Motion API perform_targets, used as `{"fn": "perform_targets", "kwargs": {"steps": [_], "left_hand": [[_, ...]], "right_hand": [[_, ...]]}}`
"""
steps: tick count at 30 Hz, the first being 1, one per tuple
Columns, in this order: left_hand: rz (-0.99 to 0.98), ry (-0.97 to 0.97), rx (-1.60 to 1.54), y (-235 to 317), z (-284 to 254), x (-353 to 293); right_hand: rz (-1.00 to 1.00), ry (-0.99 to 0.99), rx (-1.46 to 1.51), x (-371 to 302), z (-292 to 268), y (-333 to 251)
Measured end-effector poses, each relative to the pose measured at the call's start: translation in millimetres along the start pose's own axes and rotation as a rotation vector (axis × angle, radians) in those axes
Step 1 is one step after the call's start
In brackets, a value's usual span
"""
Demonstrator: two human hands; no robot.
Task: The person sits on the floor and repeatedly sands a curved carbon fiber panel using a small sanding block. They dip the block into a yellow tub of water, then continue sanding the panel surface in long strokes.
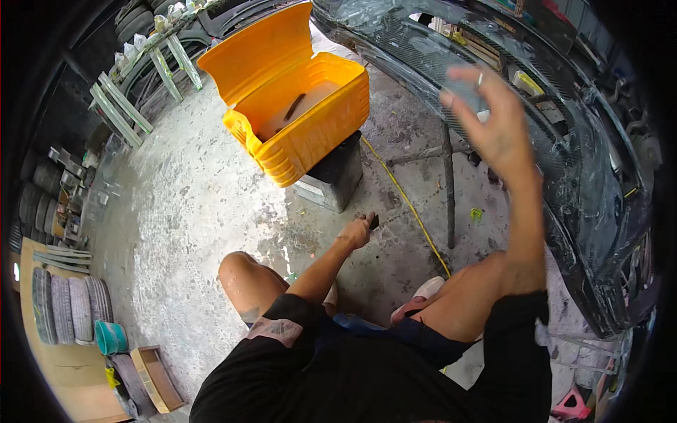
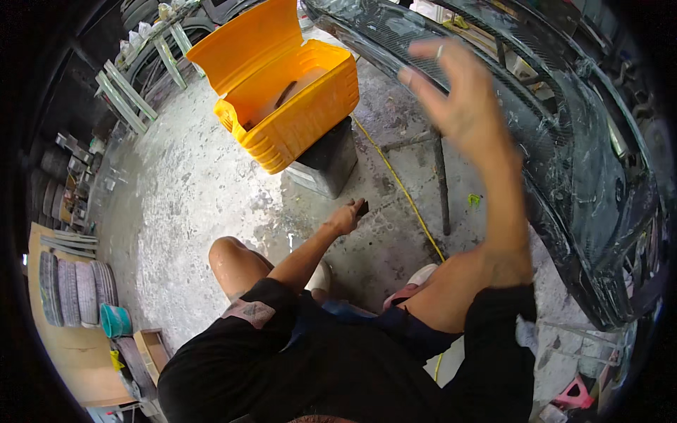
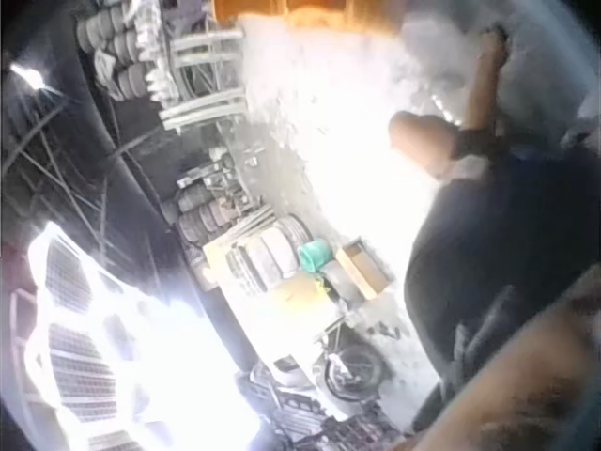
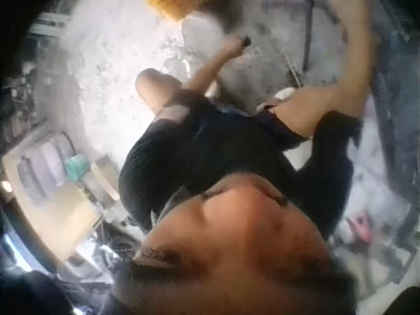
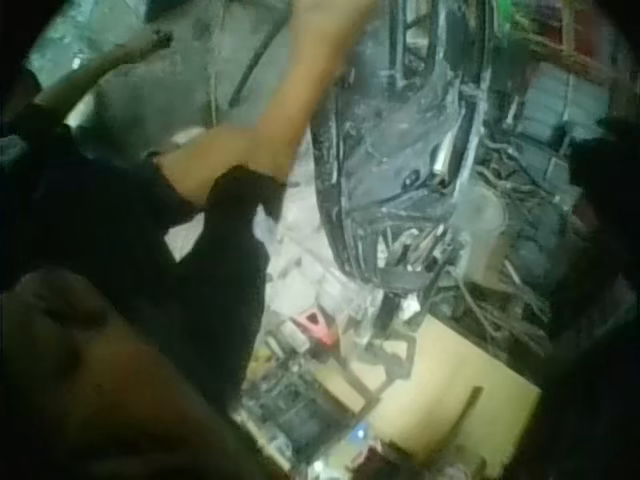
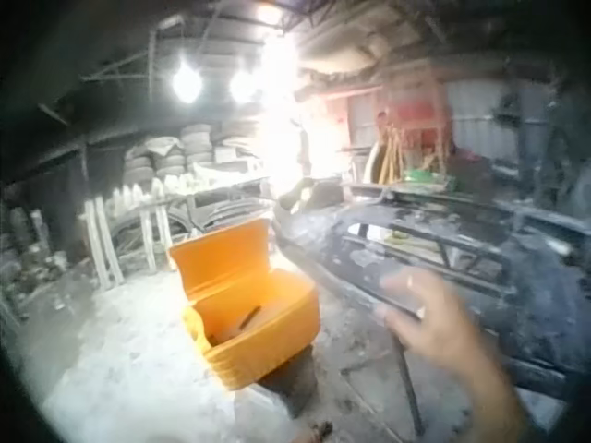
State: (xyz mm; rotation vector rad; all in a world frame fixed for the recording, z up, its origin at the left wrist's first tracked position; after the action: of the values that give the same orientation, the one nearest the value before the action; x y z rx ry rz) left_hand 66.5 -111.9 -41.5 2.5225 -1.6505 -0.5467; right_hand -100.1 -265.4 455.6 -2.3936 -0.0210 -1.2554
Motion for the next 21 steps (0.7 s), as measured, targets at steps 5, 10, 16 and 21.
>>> {"fn": "perform_targets", "kwargs": {"steps": [5, 10, 16, 21], "left_hand": [[0.114, 0.273, -0.429, 57, -30, -15], [-0.060, 0.326, -0.452, -14, 32, -71], [-0.159, 0.189, -0.519, -21, 56, -67], [-0.113, 0.204, -0.575, -15, 47, -55]], "right_hand": [[0.195, 0.003, 0.120, 60, -84, 17], [0.362, 0.000, 0.200, -53, -46, -36], [1.001, 0.244, -0.088, -365, -111, -54], [1.903, 0.243, -0.024, -739, -81, -117]]}}
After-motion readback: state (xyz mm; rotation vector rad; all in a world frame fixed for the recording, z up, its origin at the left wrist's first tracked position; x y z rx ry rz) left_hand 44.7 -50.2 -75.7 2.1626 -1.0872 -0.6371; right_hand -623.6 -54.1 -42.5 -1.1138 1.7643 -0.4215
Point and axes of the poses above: each hand's wrist, its own x-axis towards the middle knuckle, its own z-axis out of the palm, y = z × x, the point moved 6 cm from there along x, towards the middle knuckle, and after that the axes turned 11 degrees about x, right-handed, at the moved point
